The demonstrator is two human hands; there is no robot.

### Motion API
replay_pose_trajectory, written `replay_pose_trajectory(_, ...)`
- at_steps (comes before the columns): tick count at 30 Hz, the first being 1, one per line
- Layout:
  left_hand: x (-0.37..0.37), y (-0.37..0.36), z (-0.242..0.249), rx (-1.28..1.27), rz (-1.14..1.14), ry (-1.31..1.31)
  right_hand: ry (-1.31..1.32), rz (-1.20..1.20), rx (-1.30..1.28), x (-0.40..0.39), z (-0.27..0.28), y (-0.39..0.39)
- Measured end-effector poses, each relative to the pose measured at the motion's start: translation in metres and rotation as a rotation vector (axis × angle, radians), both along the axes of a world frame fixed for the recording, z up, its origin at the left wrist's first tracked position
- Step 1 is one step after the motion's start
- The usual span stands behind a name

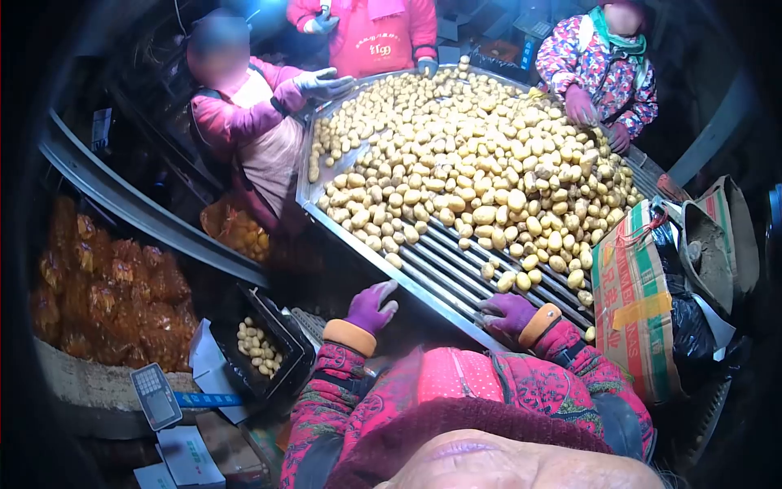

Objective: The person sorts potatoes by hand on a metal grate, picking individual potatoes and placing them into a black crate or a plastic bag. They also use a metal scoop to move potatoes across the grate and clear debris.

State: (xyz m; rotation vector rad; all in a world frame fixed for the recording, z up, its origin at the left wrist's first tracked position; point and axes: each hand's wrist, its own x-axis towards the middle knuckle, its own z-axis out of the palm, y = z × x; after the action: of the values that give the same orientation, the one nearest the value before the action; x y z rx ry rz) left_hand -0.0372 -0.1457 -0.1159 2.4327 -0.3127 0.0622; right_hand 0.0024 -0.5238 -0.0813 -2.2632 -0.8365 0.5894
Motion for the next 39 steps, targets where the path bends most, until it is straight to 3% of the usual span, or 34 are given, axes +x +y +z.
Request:
replay_pose_trajectory(13,0.015,-0.011,0.009,-0.079,-0.057,-0.111,0.042,-0.065,-0.042,-0.001,0.001,0.003)
replay_pose_trajectory(21,0.026,-0.021,0.010,-0.026,-0.119,-0.334,0.052,-0.091,-0.020,0.001,-0.008,0.000)
replay_pose_trajectory(39,0.027,-0.020,-0.001,0.051,-0.131,-0.288,0.077,-0.112,-0.042,0.002,-0.004,0.003)
